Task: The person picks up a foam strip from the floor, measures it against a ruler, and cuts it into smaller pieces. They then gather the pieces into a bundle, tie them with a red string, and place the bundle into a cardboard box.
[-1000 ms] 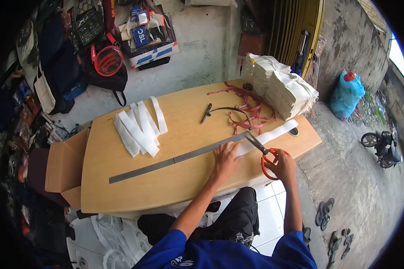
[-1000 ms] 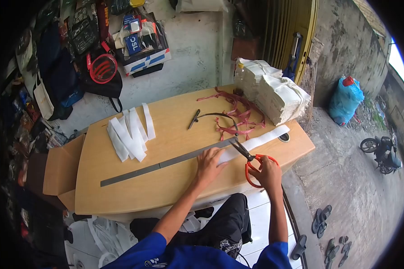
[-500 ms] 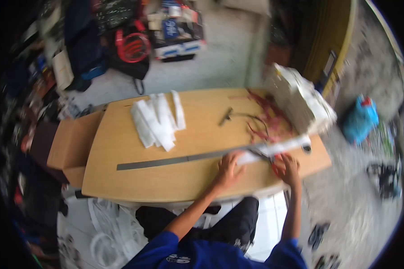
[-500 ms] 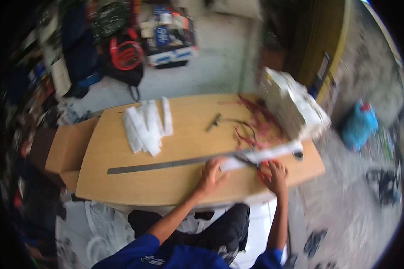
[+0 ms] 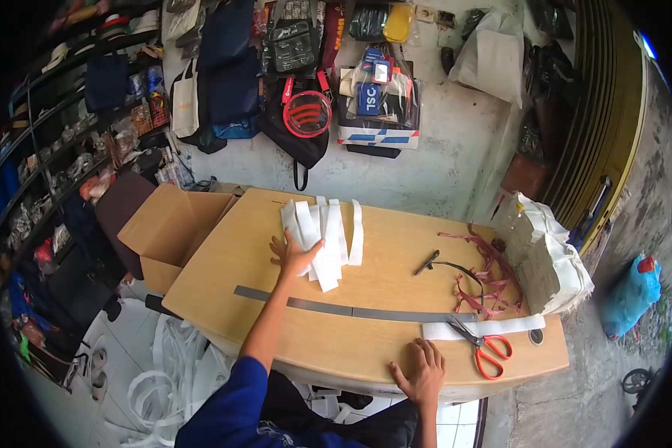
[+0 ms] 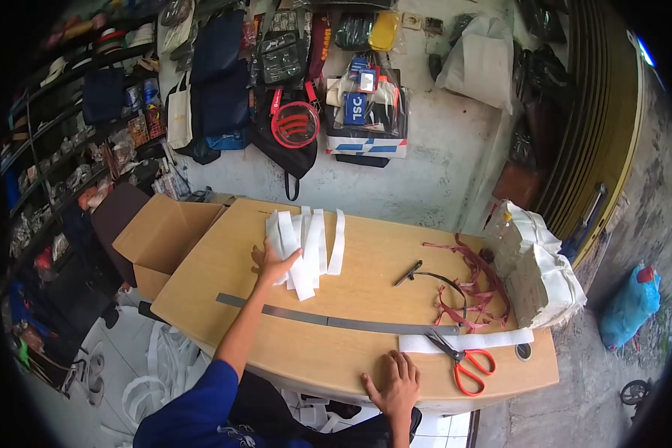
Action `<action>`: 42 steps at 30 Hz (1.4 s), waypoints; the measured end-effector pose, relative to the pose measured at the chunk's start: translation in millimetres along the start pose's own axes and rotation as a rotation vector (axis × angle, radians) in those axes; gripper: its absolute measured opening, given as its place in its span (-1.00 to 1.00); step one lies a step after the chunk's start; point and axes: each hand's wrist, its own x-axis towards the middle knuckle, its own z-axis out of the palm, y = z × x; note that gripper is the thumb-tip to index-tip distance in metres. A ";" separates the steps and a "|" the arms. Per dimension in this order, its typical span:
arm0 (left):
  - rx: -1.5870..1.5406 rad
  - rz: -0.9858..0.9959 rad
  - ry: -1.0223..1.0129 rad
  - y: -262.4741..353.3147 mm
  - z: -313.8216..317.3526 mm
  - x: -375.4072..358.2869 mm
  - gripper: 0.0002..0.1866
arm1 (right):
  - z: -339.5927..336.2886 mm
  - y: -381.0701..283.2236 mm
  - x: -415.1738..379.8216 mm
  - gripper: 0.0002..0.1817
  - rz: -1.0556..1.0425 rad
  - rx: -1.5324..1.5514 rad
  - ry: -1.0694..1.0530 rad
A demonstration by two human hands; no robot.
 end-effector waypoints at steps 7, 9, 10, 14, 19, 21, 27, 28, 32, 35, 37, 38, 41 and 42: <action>0.055 -0.263 -0.176 -11.0 44.9 66.1 0.45 | -0.3 -0.4 2.2 -0.43 0.047 0.049 0.009; 0.031 -0.279 -0.181 -9.2 43.1 64.2 0.42 | 0.0 0.0 2.1 -0.43 0.047 0.041 0.003; 0.009 -0.292 -0.182 -7.9 39.8 62.5 0.40 | -0.1 -0.1 2.2 -0.44 0.047 0.036 0.002; -0.067 -0.319 -0.169 -8.9 24.8 56.5 0.30 | -0.4 -1.5 3.1 -0.44 0.047 0.031 -0.004; -0.485 -0.178 -0.083 -8.2 -0.8 41.1 0.04 | 0.3 -1.6 2.4 -0.44 0.057 0.026 -0.005; -0.525 -0.072 -0.134 -20.1 -4.6 42.7 0.05 | 2.8 0.0 1.7 -0.43 0.066 0.027 -0.004; -0.650 0.019 -0.245 -19.7 -22.9 29.4 0.05 | -0.4 -1.9 3.4 -0.43 0.100 0.020 -0.005; -0.639 0.017 -0.237 -18.6 -27.8 23.6 0.03 | 0.6 -0.6 2.8 -0.43 0.072 0.025 -0.003; -0.695 0.125 -0.318 -46.6 -25.9 19.0 -0.08 | -2.3 5.1 0.1 -0.42 0.048 0.023 -0.017; -0.604 0.194 -0.247 -70.8 -19.8 18.8 -0.09 | -4.2 7.3 0.9 -0.42 0.045 0.035 -0.039; -0.653 0.160 -0.304 -66.3 -25.8 13.5 -0.10 | -4.0 8.6 -0.7 -0.41 0.048 0.032 -0.049; -0.707 0.114 -0.335 -61.9 -28.8 9.6 -0.11 | -3.0 9.0 -0.8 -0.41 0.041 0.036 -0.052; -0.590 0.090 -0.308 -61.5 -27.3 14.0 -0.10 | -1.4 9.5 -0.7 -0.42 0.034 0.038 -0.047; -0.589 0.084 -0.310 -62.4 -25.0 13.5 -0.10 | -1.8 10.1 -0.1 -0.42 0.053 0.067 -0.063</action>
